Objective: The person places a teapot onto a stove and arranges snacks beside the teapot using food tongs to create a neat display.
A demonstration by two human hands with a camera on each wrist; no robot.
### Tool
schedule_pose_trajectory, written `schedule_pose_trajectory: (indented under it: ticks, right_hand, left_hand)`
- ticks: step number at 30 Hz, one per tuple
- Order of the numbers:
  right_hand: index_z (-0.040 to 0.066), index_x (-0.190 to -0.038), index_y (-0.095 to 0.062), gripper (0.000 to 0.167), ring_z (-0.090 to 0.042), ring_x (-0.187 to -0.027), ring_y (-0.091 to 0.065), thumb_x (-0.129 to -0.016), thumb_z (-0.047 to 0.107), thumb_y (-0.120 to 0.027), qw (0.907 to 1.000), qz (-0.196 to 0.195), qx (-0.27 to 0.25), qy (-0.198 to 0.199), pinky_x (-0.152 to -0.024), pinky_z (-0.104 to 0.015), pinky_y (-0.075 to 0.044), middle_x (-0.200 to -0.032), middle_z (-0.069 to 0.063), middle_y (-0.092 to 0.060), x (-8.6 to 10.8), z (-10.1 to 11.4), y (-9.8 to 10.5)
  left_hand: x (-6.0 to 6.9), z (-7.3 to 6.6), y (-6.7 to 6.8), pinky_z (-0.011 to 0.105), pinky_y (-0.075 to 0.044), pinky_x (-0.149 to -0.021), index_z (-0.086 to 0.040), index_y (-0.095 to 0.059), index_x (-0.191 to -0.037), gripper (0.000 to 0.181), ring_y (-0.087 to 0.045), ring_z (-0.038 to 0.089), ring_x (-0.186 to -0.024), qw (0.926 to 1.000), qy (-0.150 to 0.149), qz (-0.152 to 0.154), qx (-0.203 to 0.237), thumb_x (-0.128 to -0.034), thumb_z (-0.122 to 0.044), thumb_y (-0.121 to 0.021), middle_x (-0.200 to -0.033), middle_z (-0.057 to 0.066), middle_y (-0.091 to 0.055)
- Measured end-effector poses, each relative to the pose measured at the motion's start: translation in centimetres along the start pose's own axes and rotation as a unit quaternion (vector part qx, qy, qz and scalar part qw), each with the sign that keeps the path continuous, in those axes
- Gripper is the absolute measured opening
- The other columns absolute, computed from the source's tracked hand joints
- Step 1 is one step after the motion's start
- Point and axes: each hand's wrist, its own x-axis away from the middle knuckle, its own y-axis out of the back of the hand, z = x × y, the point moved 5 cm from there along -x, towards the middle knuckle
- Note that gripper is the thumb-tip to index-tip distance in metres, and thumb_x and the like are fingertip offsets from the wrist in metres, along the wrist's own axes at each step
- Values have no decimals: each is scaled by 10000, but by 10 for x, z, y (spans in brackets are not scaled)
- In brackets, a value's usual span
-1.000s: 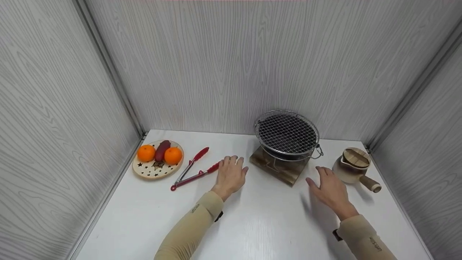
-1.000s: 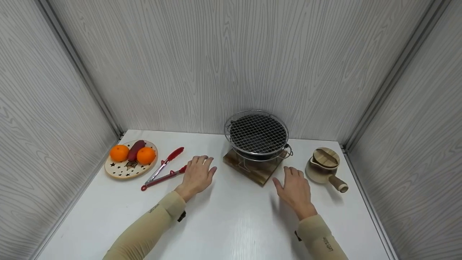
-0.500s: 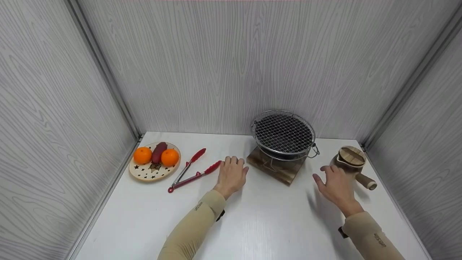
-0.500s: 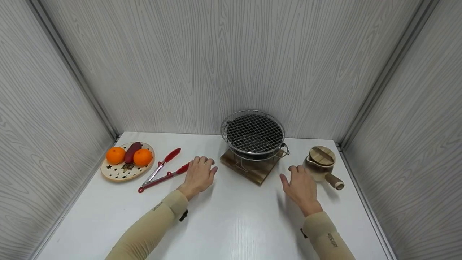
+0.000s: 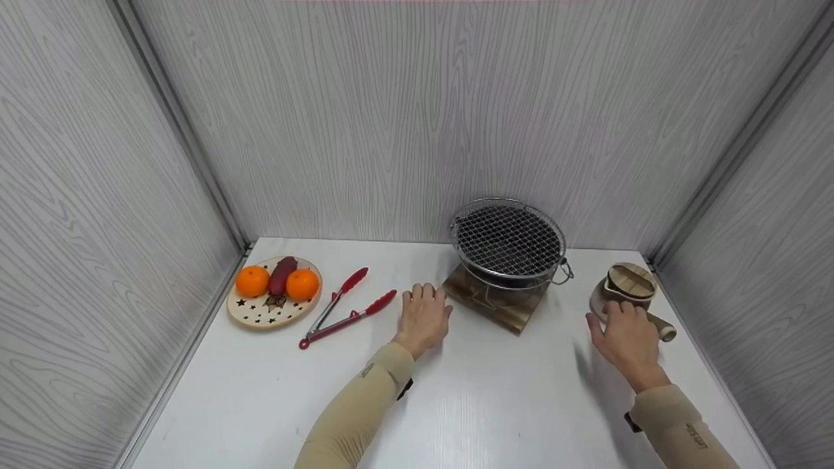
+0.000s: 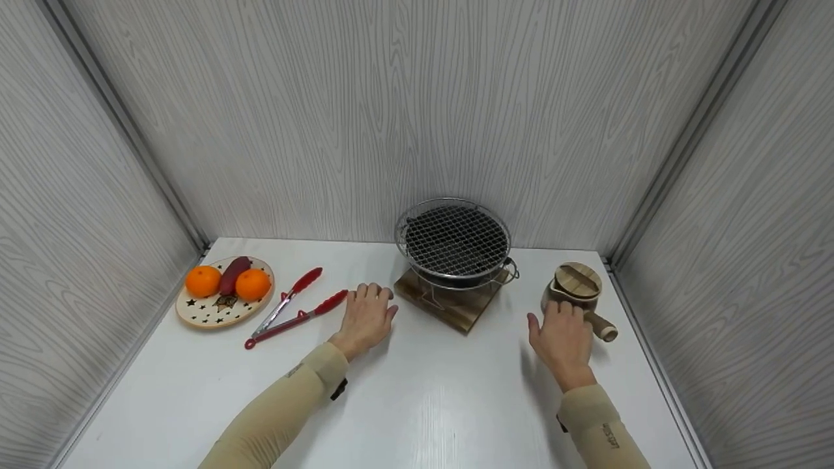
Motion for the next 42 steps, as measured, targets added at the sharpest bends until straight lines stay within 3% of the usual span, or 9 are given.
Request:
schedule_pose_trajectory:
  ticks: [6,10,17,25,32,42]
  right_hand:
    - [-144,-1237,-618,570,-636,-1119,-601,-1070,397,-678,9980,127,481,-398,-881,-797,-475,-1185,-419,-636,4,-17,-1]
    - [-165,-1216,-603,603,-635,-1096,-583,-1069,416,-669,9960,153,656,-585,-865,-780,-463,-1148,-418,-611,6,-28,-1]
    - [-176,-1121,-598,600,-633,-1044,-585,-1049,412,-694,9952,-27,745,-640,-823,-768,-482,-1088,-437,-601,10,-42,1]
    - [-158,-1154,-602,612,-606,-1057,-572,-1056,441,-680,9937,174,678,-876,-819,-731,-485,-1101,-407,-581,11,-56,-6]
    - [-81,-1111,-627,506,-574,-1006,-582,-1048,418,-689,9933,55,677,-932,-830,-723,-469,-1051,-355,-594,4,-63,-7]
    - [-139,-1066,-563,521,-589,-1043,-541,-1046,370,-677,9884,174,1021,-1107,-865,-737,-463,-1036,-366,-524,-2,-70,-10]
  left_hand:
    - [-7,-11,-8,516,-498,-1057,-105,-653,-1374,431,-603,333,-1229,9996,-168,29,206,-1143,-464,-603,-1277,131,-667]
    - [-11,-16,-14,509,-498,-1080,-112,-644,-1401,496,-589,330,-1267,9992,-306,123,221,-1132,-526,-601,-1356,132,-661]
    - [-14,-22,-23,502,-496,-1117,-120,-627,-1420,550,-565,312,-1280,9969,-621,405,260,-1131,-586,-579,-1373,116,-647]
    - [-20,-19,-33,522,-478,-1203,-114,-598,-1478,633,-554,325,-1369,9959,-652,515,359,-1118,-634,-572,-1428,127,-631]
    - [-23,-12,-40,502,-500,-1171,-112,-601,-1478,649,-568,310,-1338,9963,-761,366,181,-1109,-646,-577,-1401,123,-632]
    - [-31,-18,-48,505,-511,-1157,-104,-606,-1480,649,-558,321,-1342,9962,-823,194,215,-1095,-627,-604,-1419,147,-631]
